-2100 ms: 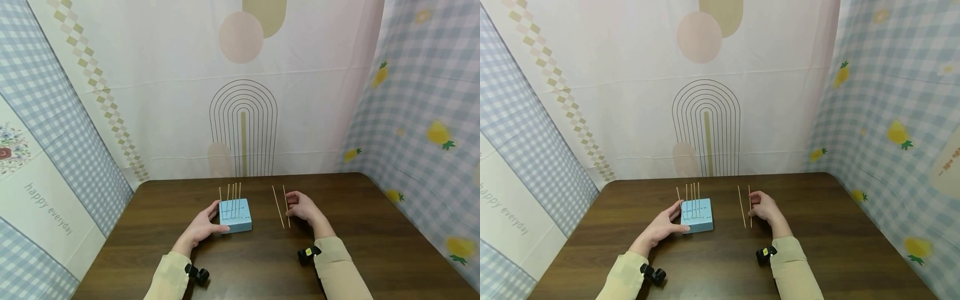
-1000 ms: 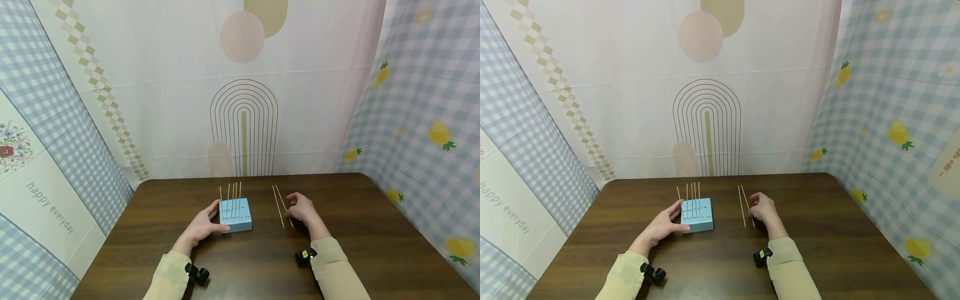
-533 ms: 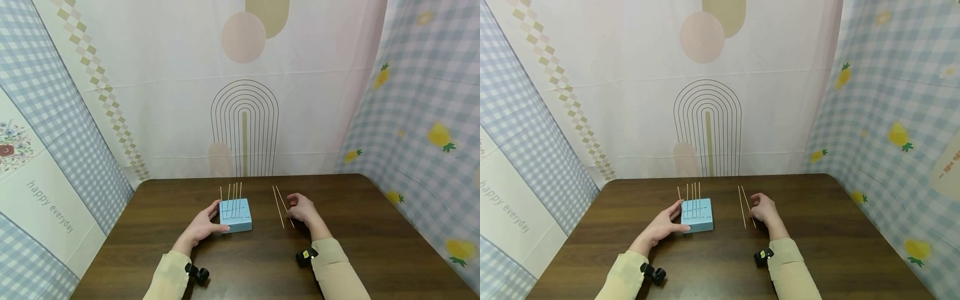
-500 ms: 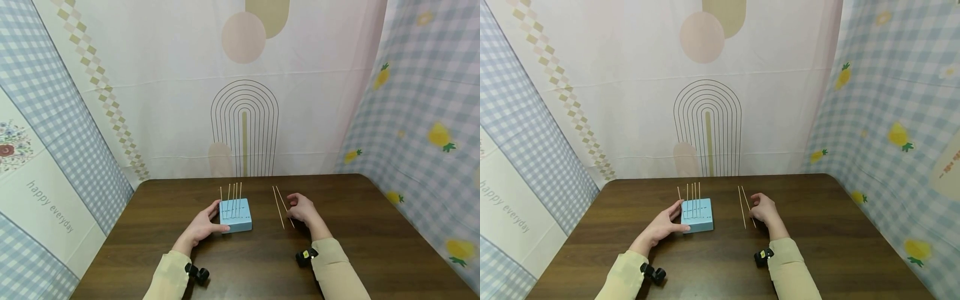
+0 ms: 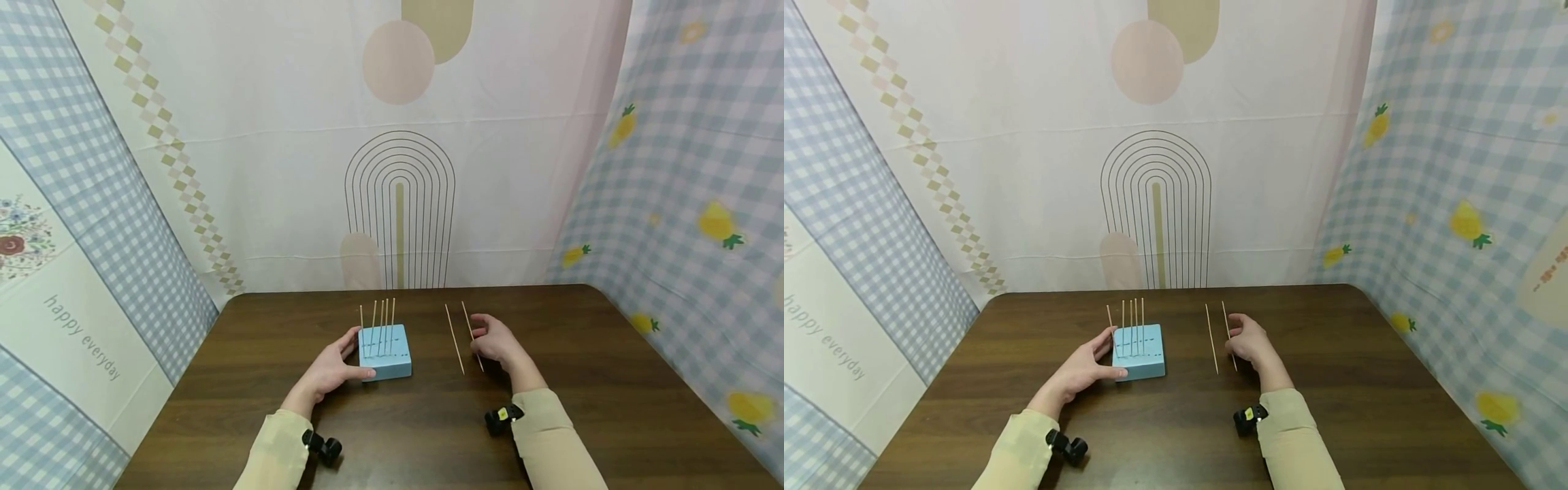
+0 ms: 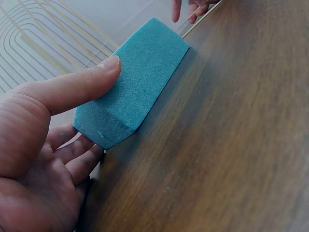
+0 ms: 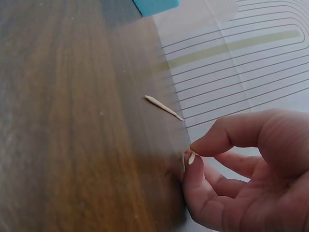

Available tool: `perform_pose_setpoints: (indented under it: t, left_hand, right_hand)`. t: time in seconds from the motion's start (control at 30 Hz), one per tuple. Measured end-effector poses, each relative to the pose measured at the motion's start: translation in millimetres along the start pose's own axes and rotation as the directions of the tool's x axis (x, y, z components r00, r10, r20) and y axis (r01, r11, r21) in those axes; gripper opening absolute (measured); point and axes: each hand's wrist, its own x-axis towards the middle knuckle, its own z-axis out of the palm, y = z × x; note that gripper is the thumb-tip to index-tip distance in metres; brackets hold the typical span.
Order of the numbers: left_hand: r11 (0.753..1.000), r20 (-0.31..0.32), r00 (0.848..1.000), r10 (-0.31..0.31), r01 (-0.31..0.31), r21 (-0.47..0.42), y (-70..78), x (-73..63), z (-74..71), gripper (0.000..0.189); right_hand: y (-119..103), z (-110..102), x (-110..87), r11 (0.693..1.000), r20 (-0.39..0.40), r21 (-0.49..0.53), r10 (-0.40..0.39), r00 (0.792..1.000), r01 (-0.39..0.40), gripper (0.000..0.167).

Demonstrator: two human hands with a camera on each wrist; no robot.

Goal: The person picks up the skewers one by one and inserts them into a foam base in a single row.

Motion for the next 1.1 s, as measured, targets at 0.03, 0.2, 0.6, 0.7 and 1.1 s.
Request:
perform_pose_setpoints:
  t: [0.03, 0.2, 0.6, 0.7, 1.1]
  left_hand:
    - [1.000, 0.000, 1.000, -0.007, 0.007, -0.003, -0.2, 0.2, 0.2, 0.112]
    - [1.000, -0.003, 1.000, -0.002, 0.002, 0.005, 0.6, -0.5, 1.2, 0.112]
    - [1.000, -0.006, 1.000, -0.007, 0.007, -0.011, 3.5, -3.3, 2.7, 0.110]
    - [1.000, -0.005, 1.000, -0.005, 0.004, -0.014, 3.0, -3.3, 2.5, 0.110]
    - [1.000, 0.002, 1.000, 0.003, -0.003, 0.012, 2.1, -1.1, 1.3, 0.111]
  right_hand:
    - [0, 0, -0.5, 1.000, 0.002, 0.010, -0.003, 1.000, 0.003, 0.082]
    - [-1, 0, -0.8, 0.996, 0.007, 0.086, -0.009, 1.000, 0.008, 0.082]
    - [-6, 2, -0.1, 0.986, 0.020, 0.164, 0.025, 0.999, -0.028, 0.067]
    - [-8, 3, 0.4, 0.977, 0.019, 0.213, 0.017, 1.000, -0.021, 0.065]
    - [-24, 13, -1.3, 0.918, -0.043, 0.389, -0.058, 0.997, 0.070, 0.042]
